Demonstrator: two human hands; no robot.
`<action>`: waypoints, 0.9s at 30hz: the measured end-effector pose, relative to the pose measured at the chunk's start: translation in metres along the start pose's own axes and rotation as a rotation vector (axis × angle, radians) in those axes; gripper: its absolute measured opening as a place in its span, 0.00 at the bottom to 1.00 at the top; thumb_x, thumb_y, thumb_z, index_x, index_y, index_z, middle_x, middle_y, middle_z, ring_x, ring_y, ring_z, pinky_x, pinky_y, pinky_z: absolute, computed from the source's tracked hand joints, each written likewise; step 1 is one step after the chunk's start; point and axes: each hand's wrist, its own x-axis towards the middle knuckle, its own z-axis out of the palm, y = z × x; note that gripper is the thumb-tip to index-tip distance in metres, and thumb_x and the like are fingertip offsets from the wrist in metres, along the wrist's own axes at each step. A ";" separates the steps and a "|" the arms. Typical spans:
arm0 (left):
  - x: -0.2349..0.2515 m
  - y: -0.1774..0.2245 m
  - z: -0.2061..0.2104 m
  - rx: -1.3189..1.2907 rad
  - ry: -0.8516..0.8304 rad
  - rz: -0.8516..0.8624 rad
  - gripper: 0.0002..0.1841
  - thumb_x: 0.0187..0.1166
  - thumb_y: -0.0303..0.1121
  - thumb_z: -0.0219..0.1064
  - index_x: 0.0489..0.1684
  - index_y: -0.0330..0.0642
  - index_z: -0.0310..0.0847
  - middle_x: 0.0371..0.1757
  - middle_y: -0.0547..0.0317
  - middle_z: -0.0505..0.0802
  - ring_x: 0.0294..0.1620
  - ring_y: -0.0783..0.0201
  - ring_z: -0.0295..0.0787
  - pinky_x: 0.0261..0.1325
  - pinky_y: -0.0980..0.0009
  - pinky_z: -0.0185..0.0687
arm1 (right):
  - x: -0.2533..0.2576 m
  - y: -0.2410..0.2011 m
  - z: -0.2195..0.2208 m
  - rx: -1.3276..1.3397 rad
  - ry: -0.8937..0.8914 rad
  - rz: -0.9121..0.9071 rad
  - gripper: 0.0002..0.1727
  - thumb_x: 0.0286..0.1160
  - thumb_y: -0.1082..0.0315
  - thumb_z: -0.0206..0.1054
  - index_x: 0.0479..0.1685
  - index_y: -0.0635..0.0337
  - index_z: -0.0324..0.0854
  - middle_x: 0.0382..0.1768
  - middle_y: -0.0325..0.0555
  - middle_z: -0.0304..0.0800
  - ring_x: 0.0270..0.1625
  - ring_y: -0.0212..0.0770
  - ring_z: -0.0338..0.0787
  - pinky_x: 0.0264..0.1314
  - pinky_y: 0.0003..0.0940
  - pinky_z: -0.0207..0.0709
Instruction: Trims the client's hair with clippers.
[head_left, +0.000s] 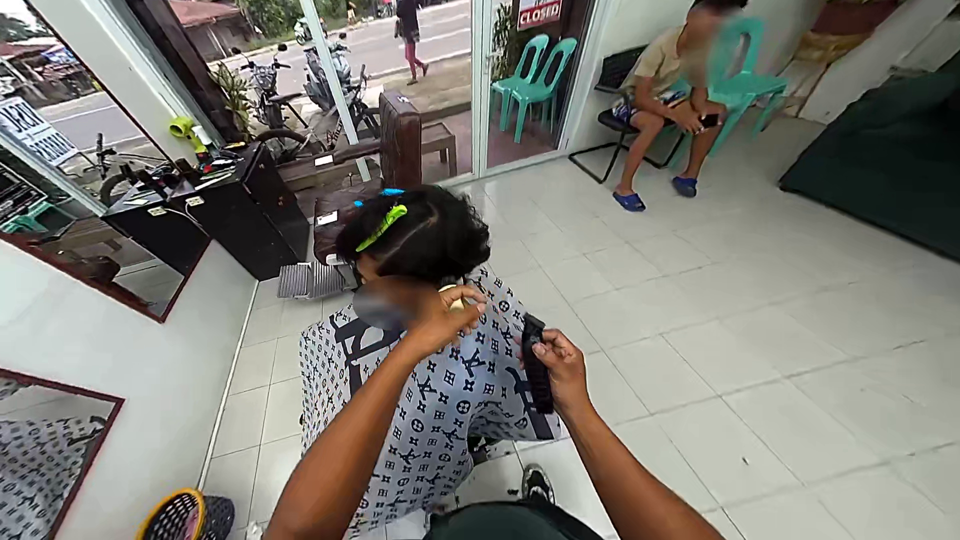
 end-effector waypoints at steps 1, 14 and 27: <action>-0.007 -0.001 0.003 0.160 -0.036 -0.017 0.16 0.86 0.36 0.64 0.63 0.35 0.82 0.36 0.57 0.91 0.27 0.70 0.85 0.30 0.74 0.82 | 0.004 -0.001 0.003 0.004 0.002 -0.010 0.12 0.63 0.66 0.75 0.44 0.57 0.81 0.39 0.41 0.97 0.32 0.34 0.95 0.34 0.30 0.90; -0.030 -0.051 -0.024 1.374 0.576 0.427 0.25 0.76 0.29 0.66 0.73 0.64 0.85 0.94 0.56 0.62 0.95 0.42 0.48 0.87 0.31 0.45 | 0.026 0.040 0.121 0.130 -0.003 -0.016 0.13 0.61 0.76 0.75 0.38 0.61 0.75 0.30 0.37 0.90 0.34 0.25 0.90 0.42 0.22 0.85; -0.046 -0.062 -0.030 1.447 0.594 0.281 0.33 0.73 0.23 0.66 0.75 0.73 0.82 0.93 0.55 0.64 0.94 0.40 0.53 0.83 0.31 0.53 | 0.033 0.049 0.139 0.219 0.031 0.017 0.15 0.59 0.79 0.76 0.39 0.62 0.73 0.28 0.38 0.88 0.33 0.26 0.89 0.42 0.21 0.84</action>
